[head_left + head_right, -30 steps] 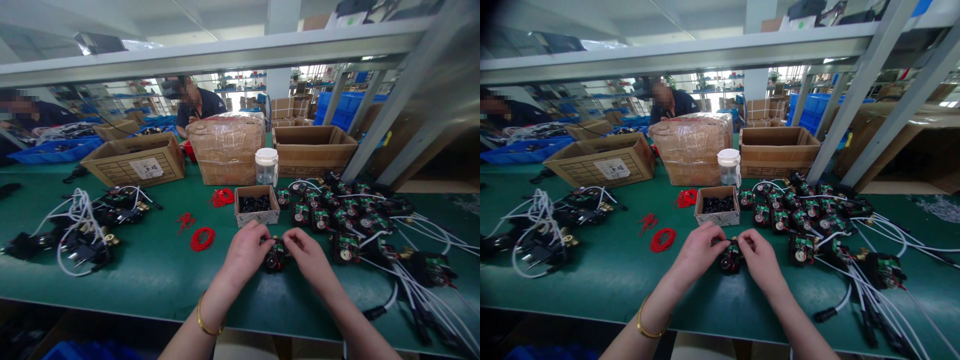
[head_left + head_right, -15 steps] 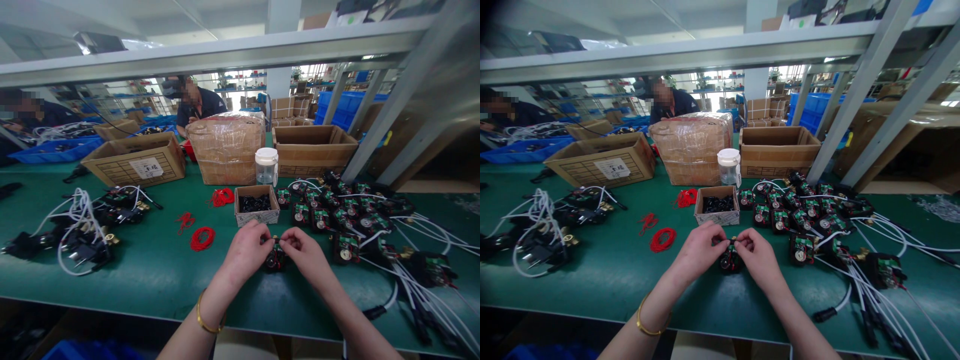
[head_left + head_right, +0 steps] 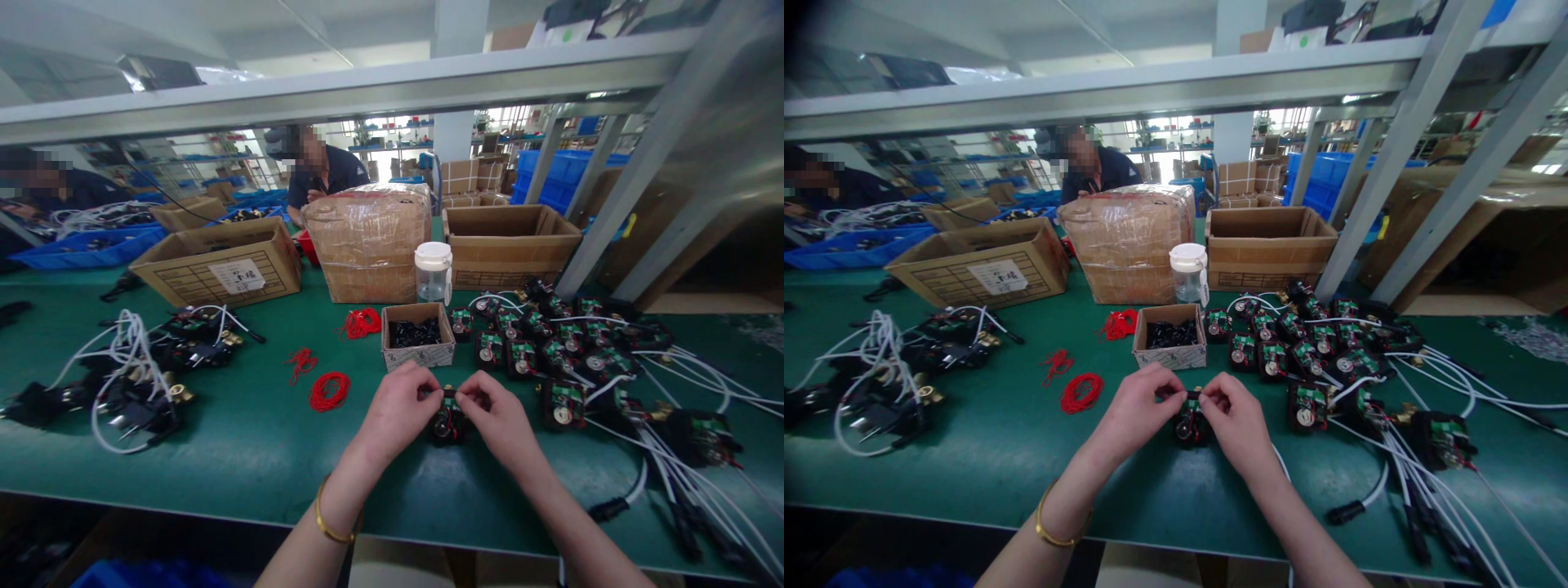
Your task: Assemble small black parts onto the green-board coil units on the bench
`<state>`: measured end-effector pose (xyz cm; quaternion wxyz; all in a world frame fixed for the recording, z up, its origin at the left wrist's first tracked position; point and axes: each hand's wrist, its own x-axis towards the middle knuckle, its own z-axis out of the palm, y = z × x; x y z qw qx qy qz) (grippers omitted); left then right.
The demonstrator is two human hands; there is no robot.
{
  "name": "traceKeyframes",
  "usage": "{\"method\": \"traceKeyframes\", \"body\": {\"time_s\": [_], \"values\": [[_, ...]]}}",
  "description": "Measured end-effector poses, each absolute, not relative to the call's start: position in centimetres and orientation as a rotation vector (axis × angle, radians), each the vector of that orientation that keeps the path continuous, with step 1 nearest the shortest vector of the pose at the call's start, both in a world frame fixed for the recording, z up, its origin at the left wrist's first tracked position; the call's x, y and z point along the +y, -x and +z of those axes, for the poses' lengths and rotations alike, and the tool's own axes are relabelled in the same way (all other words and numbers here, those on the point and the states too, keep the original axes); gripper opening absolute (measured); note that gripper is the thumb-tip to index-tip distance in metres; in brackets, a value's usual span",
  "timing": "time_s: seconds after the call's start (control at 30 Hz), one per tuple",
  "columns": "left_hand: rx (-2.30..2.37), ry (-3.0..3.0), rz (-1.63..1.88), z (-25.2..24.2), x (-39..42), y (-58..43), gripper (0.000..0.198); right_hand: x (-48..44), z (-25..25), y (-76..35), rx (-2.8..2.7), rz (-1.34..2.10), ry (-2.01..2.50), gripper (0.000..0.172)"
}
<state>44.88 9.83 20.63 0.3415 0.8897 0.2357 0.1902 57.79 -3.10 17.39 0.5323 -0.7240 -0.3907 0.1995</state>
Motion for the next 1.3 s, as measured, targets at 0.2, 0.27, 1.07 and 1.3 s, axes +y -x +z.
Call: {"method": "traceKeyframes", "body": {"time_s": [0.2, 0.27, 1.07, 1.3], "values": [[0.632, -2.285, 0.518, 20.4, 9.8, -44.8, 0.009, -3.6, 17.0, -58.4, -0.902, 0.637, 1.639, 0.024], [0.630, -2.280, 0.517, 20.5, 9.8, -44.9, 0.009, -3.7, 16.9, -58.6, -0.866, 0.691, 1.612, 0.026], [0.693, -2.277, 0.440, 20.5, 10.1, -45.9, 0.022, -4.4, 15.5, -57.4, -0.822, 0.666, 1.549, 0.024], [0.712, -2.299, 0.389, 20.4, 10.2, -46.7, 0.026, -4.5, 16.4, -57.7, -0.900, 0.635, 1.566, 0.021]]}}
